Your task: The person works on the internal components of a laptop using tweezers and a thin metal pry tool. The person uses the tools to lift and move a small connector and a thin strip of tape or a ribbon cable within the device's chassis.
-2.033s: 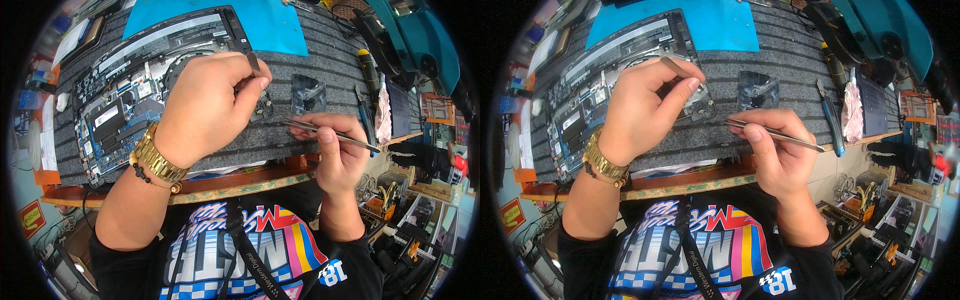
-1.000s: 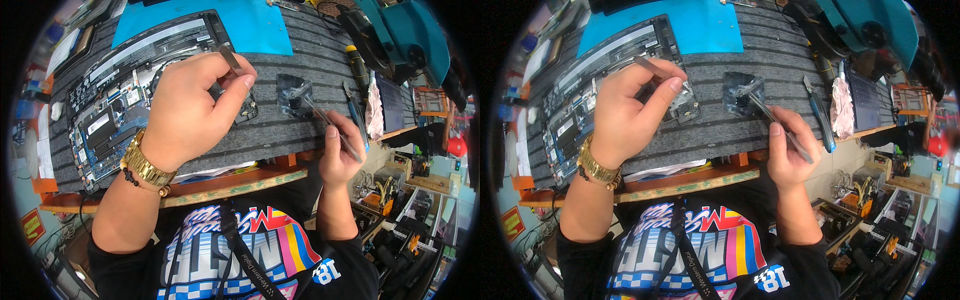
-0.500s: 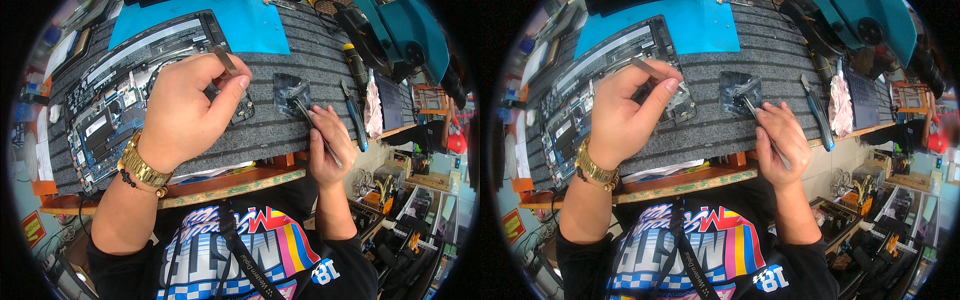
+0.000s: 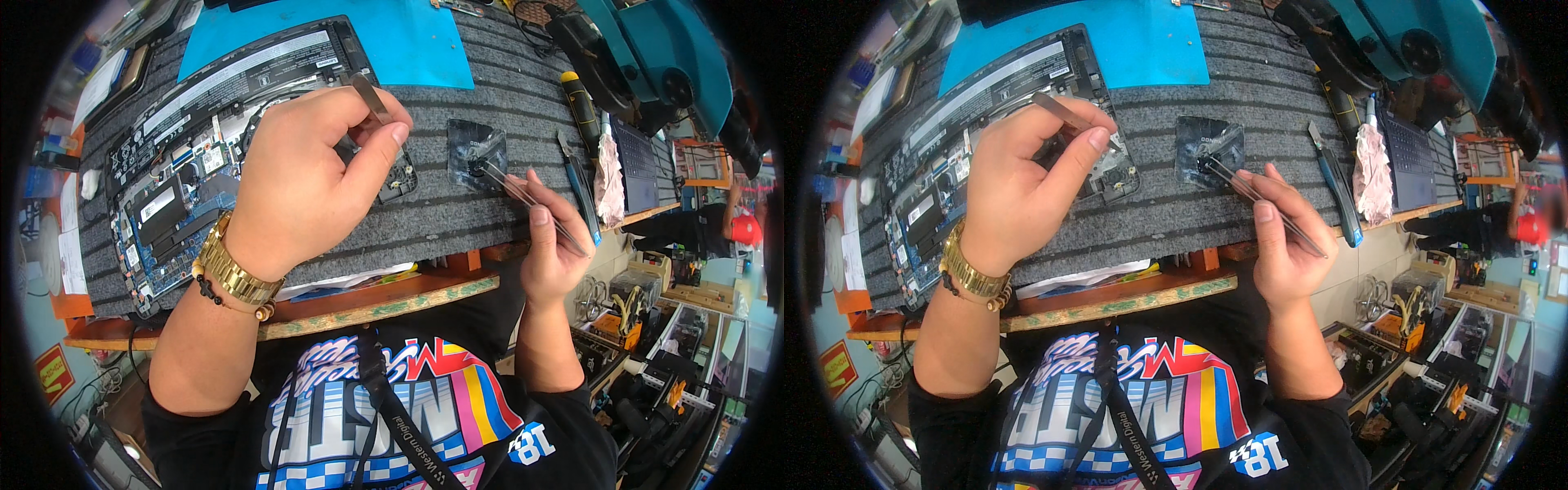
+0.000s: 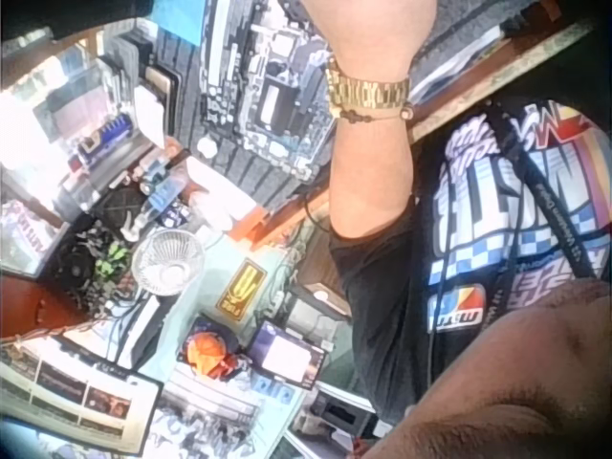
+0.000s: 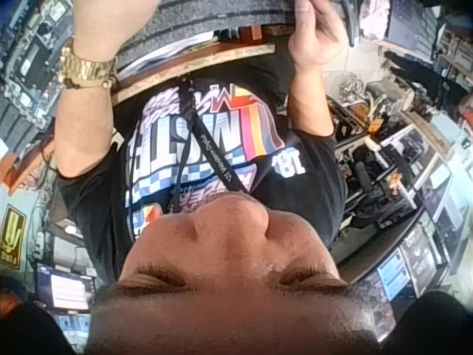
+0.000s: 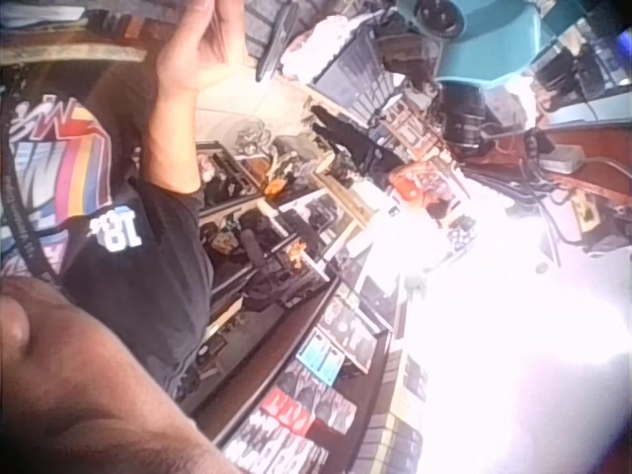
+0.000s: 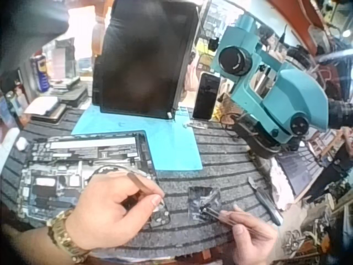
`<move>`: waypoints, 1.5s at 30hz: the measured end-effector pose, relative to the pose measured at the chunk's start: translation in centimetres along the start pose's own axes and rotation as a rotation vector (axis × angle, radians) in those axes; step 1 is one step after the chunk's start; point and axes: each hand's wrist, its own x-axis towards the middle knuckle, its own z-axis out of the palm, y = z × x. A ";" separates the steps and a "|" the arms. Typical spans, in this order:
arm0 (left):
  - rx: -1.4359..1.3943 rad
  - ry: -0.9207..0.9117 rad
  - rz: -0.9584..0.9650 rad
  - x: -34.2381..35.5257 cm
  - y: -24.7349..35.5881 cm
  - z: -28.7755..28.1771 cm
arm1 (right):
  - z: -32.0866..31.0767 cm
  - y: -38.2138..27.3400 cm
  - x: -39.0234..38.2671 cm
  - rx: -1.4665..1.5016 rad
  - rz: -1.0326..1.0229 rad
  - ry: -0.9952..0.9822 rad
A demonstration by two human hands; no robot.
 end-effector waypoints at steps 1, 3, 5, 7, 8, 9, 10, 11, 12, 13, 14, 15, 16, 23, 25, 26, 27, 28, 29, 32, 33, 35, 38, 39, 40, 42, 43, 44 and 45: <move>-0.001 0.000 0.000 0.0 0.0 0.0 | -0.1 -0.1 0.1 0.070 0.028 0.007; 0.017 0.007 0.011 0.0 0.0 0.0 | -0.3 0.1 0.2 0.149 0.027 -0.008; 0.022 0.001 0.005 0.0 0.1 -0.1 | -0.3 0.1 0.1 0.149 0.020 -0.005; 0.028 -0.003 -0.001 0.0 0.1 -0.1 | -0.3 0.1 -0.1 0.150 0.014 -0.004; 0.026 0.002 0.004 0.0 0.0 -0.1 | -0.2 0.2 -0.3 0.136 0.024 0.036; 0.024 0.008 0.010 0.0 0.0 0.0 | -0.2 0.1 -0.5 0.122 0.033 0.076; 0.026 0.009 0.008 0.0 0.0 0.0 | 0.0 -0.4 -0.6 0.124 0.033 0.074; 0.035 0.010 0.007 0.0 -0.1 0.0 | 0.4 -1.2 -0.7 0.102 0.046 0.058; 0.041 0.011 0.008 0.0 -0.1 0.0 | 0.9 -2.1 -0.7 0.077 0.058 0.042; 0.041 0.012 0.006 -0.1 -0.1 -0.1 | 1.6 -2.7 -0.7 0.114 0.045 0.021; 0.049 0.011 0.012 0.0 -0.1 -0.1 | 2.1 -3.2 -0.8 0.152 0.031 0.002; 0.057 0.010 0.018 0.0 -0.1 -0.1 | 2.4 -3.3 -1.0 0.021 -0.018 -0.018; 0.057 0.011 0.018 0.0 -0.2 -0.1 | 3.2 -3.5 -1.0 0.022 -0.039 0.015; 0.008 -0.056 -0.072 -0.4 -0.1 0.2 | 5.8 -4.6 -0.1 -0.110 -0.175 -0.040; -0.014 -0.063 -0.093 -0.4 -0.1 0.2 | 6.2 -4.5 0.0 -0.144 -0.212 -0.043; -0.022 -0.063 -0.084 -0.4 -0.1 0.2 | 6.3 -4.4 -0.1 -0.144 -0.211 -0.046; -0.030 -0.064 -0.076 -0.3 -0.1 0.2 | 6.4 -4.3 -0.1 -0.138 -0.215 -0.045; -0.032 -0.063 -0.079 -0.3 -0.1 0.2 | 6.5 -4.2 -0.1 -0.131 -0.219 -0.044; -0.030 -0.060 -0.073 -0.3 -0.1 0.2 | 6.6 -4.2 0.0 -0.130 -0.218 -0.045; -0.017 -0.064 -0.073 -0.2 0.0 0.2 | 6.8 -4.0 0.0 -0.137 -0.246 -0.045; -0.008 -0.070 -0.078 -0.2 0.0 0.2 | 6.9 -3.9 0.0 -0.134 -0.245 -0.045; -0.009 -0.064 -0.063 -0.3 0.0 0.2 | 6.9 -3.9 0.0 -0.130 -0.244 -0.046; -0.009 -0.055 -0.048 -0.3 -0.1 0.2 | 6.9 -4.2 0.1 -0.145 -0.246 -0.063; -0.008 -0.052 -0.047 -0.2 -0.1 0.2 | 6.9 -4.2 0.2 -0.148 -0.238 -0.065; -0.009 -0.053 -0.047 -0.2 -0.1 0.2 | 6.9 -4.3 0.2 -0.152 -0.230 -0.068; -0.010 -0.046 -0.041 -0.3 -0.2 0.3 | 6.9 -4.2 0.2 -0.161 -0.237 -0.067; -0.010 -0.047 -0.041 -0.3 -0.1 0.3 | 7.0 -4.1 0.2 -0.171 -0.245 -0.067; -0.012 -0.049 -0.046 -0.3 -0.1 0.3 | 7.0 -4.2 0.2 -0.171 -0.244 -0.067; -0.016 -0.052 -0.052 -0.3 -0.1 0.3 | 7.0 -4.3 0.3 -0.180 -0.235 -0.078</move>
